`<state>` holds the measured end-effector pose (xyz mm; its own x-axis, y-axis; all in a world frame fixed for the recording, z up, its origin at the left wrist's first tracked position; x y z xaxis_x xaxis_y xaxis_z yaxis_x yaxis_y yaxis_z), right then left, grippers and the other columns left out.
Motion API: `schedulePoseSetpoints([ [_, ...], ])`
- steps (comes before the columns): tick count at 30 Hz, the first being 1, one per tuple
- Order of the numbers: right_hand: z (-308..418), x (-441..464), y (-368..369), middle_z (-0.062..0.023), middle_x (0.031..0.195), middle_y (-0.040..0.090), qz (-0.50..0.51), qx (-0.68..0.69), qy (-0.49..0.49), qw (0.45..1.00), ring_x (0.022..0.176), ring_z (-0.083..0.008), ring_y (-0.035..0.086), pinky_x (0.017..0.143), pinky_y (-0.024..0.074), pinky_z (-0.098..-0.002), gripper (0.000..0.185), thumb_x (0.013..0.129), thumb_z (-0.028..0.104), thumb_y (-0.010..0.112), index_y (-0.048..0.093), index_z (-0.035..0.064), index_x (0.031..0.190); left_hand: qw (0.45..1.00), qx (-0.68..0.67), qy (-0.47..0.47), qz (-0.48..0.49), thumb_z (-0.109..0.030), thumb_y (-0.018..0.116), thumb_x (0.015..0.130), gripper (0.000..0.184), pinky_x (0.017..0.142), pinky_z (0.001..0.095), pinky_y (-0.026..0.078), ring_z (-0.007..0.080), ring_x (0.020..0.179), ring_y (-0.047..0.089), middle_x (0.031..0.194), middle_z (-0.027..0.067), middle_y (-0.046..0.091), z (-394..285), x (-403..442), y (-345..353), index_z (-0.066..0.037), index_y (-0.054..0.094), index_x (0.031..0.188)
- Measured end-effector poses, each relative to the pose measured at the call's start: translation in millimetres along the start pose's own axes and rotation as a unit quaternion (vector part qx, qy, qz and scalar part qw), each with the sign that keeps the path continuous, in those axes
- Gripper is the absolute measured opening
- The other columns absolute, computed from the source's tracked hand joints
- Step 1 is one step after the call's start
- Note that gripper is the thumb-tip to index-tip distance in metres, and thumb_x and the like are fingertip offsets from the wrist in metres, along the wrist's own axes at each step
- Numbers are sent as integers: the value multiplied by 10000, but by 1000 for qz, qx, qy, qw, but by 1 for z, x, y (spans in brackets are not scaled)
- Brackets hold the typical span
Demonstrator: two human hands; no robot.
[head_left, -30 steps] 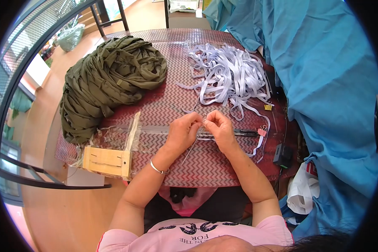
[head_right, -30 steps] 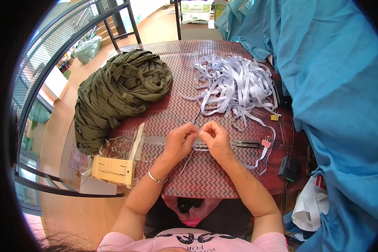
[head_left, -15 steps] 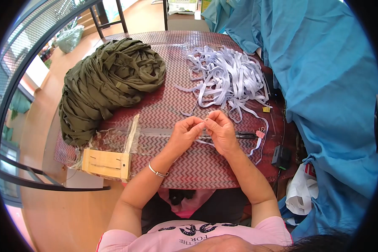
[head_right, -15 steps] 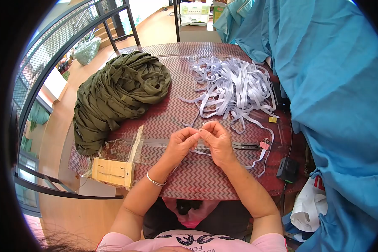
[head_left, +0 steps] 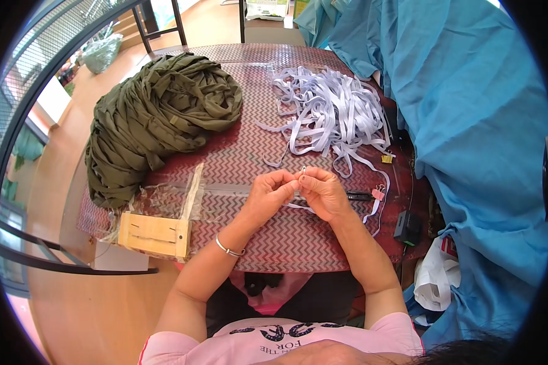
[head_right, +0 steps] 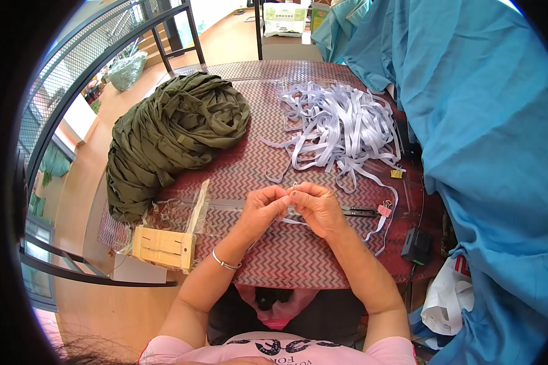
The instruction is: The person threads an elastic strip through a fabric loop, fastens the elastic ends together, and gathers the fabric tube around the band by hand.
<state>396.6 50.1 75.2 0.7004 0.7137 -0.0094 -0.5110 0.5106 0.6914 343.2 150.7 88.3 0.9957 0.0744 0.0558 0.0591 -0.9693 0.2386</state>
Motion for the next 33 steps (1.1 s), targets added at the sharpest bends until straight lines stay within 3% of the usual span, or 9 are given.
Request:
schedulePoseSetpoints([
  [8, -1, 0, 2, -40, 858, 635, -15, -16, 15, 1000, 737, -80, 563, 644, 456, -205, 121, 868, 35, 613, 649, -17, 972, 997, -67, -39, 7, -159, 626, 862, 115, 531, 185, 362, 41, 580, 489, 708, 1, 602, 1, -1, 0, -47, 631, 841],
  [10, 10, -2, -6, -44, 871, 628, -80, -168, -31, 982, 718, -101, 558, 634, 455, -226, 162, 835, 34, 637, 646, 10, 996, 994, -90, -54, -27, -162, 628, 862, 108, 527, 185, 358, 39, 590, 488, 724, 2, 602, 8, 2, -7, -55, 626, 845],
  [12, 27, -3, 11, -49, 878, 613, -72, -385, -112, 913, 705, -132, 554, 627, 455, -252, 229, 787, 25, 662, 641, 38, 1014, 986, -138, -57, -74, -162, 628, 862, 99, 529, 188, 367, 42, 607, 494, 736, 2, 600, 17, 3, -19, -63, 623, 855],
  [14, 44, -18, 60, -55, 881, 591, 7, -622, -245, 744, 700, -173, 551, 624, 457, -283, 315, 722, 9, 690, 635, 69, 1026, 970, -205, -45, -125, -158, 628, 864, 89, 538, 192, 390, 50, 630, 509, 744, 1, 594, 24, 7, -30, -70, 621, 871],
  [18, 17, -28, 91, -75, 836, 542, 123, -657, -297, 682, 739, -240, 559, 638, 465, -341, 348, 658, -2, 718, 644, 90, 985, 955, -251, -15, -158, -160, 628, 876, 118, 560, 206, 441, 83, 639, 542, 740, 19, 595, 25, 9, -35, -43, 619, 884],
  [25, 32, -41, 99, -76, 829, 538, 82, -686, -372, 620, 748, -247, 568, 633, 459, -356, 203, 698, 25, 687, 650, 92, 886, 949, -289, -44, -117, -199, 597, 912, 147, 640, 245, 506, 115, 716, 600, 788, 45, 617, 38, 8, -20, -53, 598, 915],
  [28, 34, -45, 101, -89, 868, 532, 98, -702, -407, 576, 739, -243, 557, 650, 459, -331, 235, 677, 1, 692, 648, 85, 892, 932, -331, -36, -142, -201, 612, 902, 151, 573, 219, 461, 101, 659, 576, 748, 20, 602, 38, 8, -11, -51, 602, 898],
  [31, 51, -54, 102, -60, 792, 538, 65, -620, -462, 631, 717, -220, 565, 660, 451, -325, 86, 761, 56, 657, 609, 77, 829, 949, -273, -34, -152, -187, 624, 889, 132, 549, 205, 436, 93, 641, 567, 715, -3, 594, 41, 2, -7, -64, 603, 846],
  [33, 68, -44, 65, -38, 740, 525, -30, -507, -411, 757, 700, -188, 558, 664, 448, -311, 53, 838, 95, 616, 570, 69, 842, 976, -162, -41, -139, -184, 624, 882, 134, 550, 205, 430, 90, 631, 562, 696, -8, 592, 40, -8, 0, -61, 612, 831],
])
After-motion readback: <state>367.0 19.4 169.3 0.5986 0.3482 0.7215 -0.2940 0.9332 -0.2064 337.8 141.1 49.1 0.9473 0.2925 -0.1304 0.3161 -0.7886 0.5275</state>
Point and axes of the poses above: each hand's wrist, its own x-axis towards the middle knuckle, its own y-axis out of the palm, z = x × y, the point moved 8 cm from there along x, towards the middle knuckle
